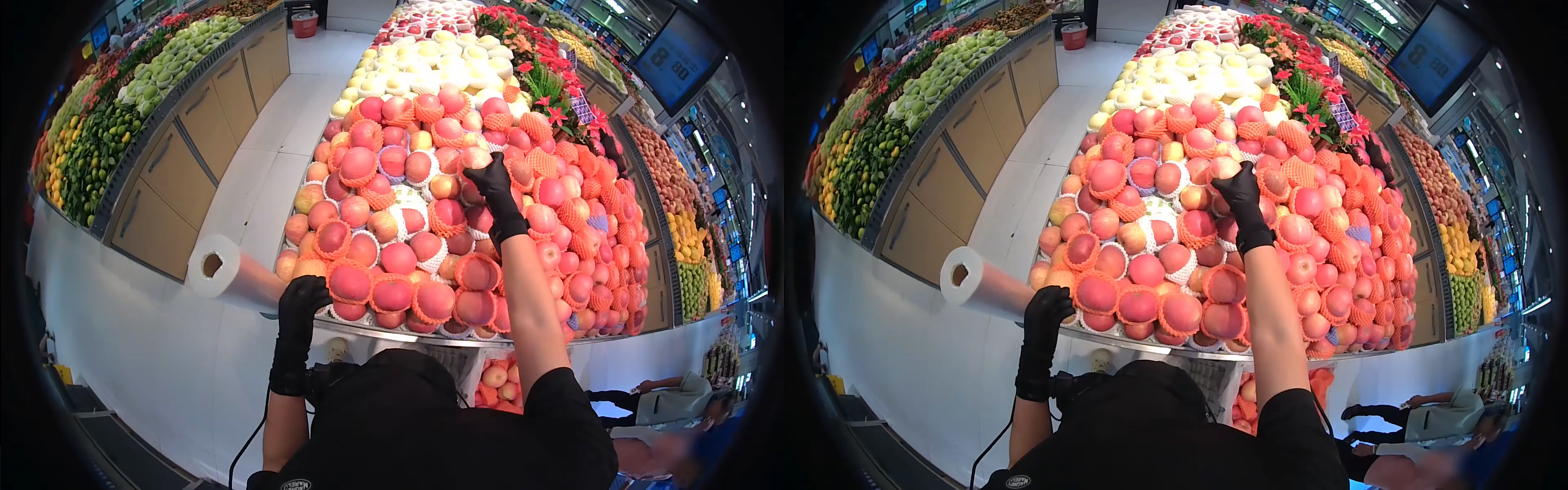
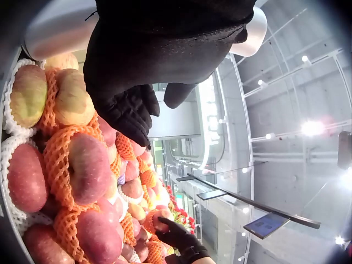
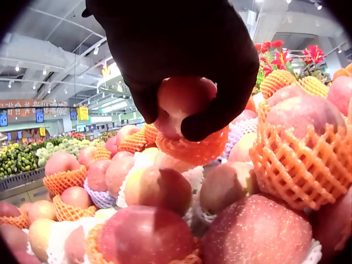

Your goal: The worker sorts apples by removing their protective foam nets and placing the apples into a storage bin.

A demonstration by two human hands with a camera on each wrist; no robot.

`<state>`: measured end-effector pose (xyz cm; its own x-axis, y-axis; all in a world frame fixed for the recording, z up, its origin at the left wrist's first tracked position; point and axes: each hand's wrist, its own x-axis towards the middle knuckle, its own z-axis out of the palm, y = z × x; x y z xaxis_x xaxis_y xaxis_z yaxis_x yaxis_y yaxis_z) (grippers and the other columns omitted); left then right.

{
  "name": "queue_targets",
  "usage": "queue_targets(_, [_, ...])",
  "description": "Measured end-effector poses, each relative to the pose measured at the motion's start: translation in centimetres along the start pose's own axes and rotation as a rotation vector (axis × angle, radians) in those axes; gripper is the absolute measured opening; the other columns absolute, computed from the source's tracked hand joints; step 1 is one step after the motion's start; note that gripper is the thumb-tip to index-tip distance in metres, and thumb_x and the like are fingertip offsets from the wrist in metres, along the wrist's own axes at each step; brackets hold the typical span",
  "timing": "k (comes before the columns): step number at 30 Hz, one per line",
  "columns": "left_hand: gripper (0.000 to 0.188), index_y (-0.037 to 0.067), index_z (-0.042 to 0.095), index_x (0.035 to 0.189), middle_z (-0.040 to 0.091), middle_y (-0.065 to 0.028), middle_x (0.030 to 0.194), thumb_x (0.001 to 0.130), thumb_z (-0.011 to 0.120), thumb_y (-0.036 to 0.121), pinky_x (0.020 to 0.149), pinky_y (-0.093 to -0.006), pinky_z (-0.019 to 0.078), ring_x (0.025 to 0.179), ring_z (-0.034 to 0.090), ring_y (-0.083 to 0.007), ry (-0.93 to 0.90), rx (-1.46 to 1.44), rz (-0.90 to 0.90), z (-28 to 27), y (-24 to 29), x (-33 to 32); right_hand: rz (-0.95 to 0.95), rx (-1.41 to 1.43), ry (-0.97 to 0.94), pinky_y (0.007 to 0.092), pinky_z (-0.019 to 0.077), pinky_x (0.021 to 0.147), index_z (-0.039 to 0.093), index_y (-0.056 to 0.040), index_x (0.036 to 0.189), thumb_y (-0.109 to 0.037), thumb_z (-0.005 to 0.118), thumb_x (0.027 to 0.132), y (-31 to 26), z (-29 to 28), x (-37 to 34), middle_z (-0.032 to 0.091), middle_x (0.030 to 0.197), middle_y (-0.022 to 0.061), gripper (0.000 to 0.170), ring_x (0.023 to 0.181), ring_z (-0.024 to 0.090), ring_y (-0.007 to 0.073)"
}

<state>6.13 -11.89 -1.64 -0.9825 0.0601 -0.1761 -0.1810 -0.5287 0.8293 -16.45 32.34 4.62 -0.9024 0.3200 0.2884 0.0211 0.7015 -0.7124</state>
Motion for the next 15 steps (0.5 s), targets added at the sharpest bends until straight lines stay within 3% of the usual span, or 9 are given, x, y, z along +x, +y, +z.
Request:
queue_targets(3, [0.027,-0.005,0.049,0.121,0.062,-0.0158,0.108,0.1,0.044,0.011,0.084,-0.0326,0.057,0.094,0.066,-0.0228,-0.052,0.026,0.003,0.1,-0.1,0.7,0.154,0.24,-0.095,0.0279,0.0465,0.044,0.039,-0.0018,0.117,-0.03,0.084,0.067,-4.9,-2.5,-3.2,0.056,0.092,0.0121,0.073,0.056,0.054,0.0137])
queue_targets(6, [0.026,-0.004,0.049,0.12,0.063,-0.0159,0.108,0.1,0.044,0.012,0.084,-0.0333,0.0567,0.094,0.066,-0.0228,-0.145,0.009,0.019,0.1,-0.8,1.5,0.152,0.345,-0.092,0.0338,0.0508,0.053,0.042,-0.001,0.111,-0.03,0.086,0.064,-6.2,-3.5,-5.1,0.058,0.088,0.0127,0.071,0.065,0.059,0.0193])
queue_targets(7, [0.026,-0.004,0.05,0.12,0.062,-0.0159,0.109,0.1,0.043,0.012,0.084,-0.0337,0.0566,0.095,0.066,-0.023,-0.149,0.024,0.006,0.4,-0.8,1.7,0.161,0.335,-0.119,0.0282,0.048,0.045,0.038,-0.0015,0.118,-0.031,0.084,0.068,-7.5,-4.4,-6.9,0.057,0.094,0.0122,0.074,0.057,0.056,0.0151])
queue_targets(10, [0.026,-0.003,0.051,0.119,0.063,-0.0159,0.109,0.1,0.045,0.013,0.084,-0.0348,0.0561,0.094,0.066,-0.0233,-0.168,0.041,-0.027,2.1,-0.7,2.0,0.219,0.387,-0.175,0.0295,0.0491,0.048,0.038,-0.0037,0.118,-0.032,0.084,0.069,-7.1,-5.0,-9.6,0.056,0.093,0.0119,0.073,0.064,0.057,0.0155])
queue_targets(12, [0.025,-0.002,0.052,0.117,0.064,-0.0159,0.109,0.099,0.049,0.015,0.084,-0.0358,0.056,0.092,0.066,-0.0233,-0.19,0.014,-0.045,3.2,-0.8,2.2,0.129,0.418,-0.17,0.0294,0.0505,0.048,0.037,-0.0024,0.121,-0.035,0.084,0.07,-7.1,-4.9,-12.0,0.053,0.106,0.0161,0.077,0.068,0.06,0.0169])
queue_targets(14, [0.026,-0.002,0.052,0.118,0.063,-0.0164,0.11,0.099,0.049,0.015,0.085,-0.0361,0.0559,0.094,0.066,-0.0242,-0.251,-0.012,-0.076,4.0,-0.9,2.7,0.224,0.42,-0.179,0.0282,0.0515,0.05,0.037,-0.0022,0.126,-0.027,0.083,0.073,-8.2,-5.0,-14.8,0.057,0.106,0.0153,0.074,0.068,0.064,0.018])
queue_targets(15, [0.026,-0.003,0.052,0.118,0.063,-0.0166,0.111,0.099,0.049,0.015,0.085,-0.0363,0.0559,0.096,0.066,-0.0246,-0.281,-0.025,-0.093,4.4,-1.0,2.9,0.239,0.514,-0.17,0.0304,0.0558,0.054,0.038,-0.0062,0.125,-0.034,0.084,0.071,-8.1,-4.8,-16.2,0.052,0.115,0.0131,0.076,0.086,0.064,0.0185])
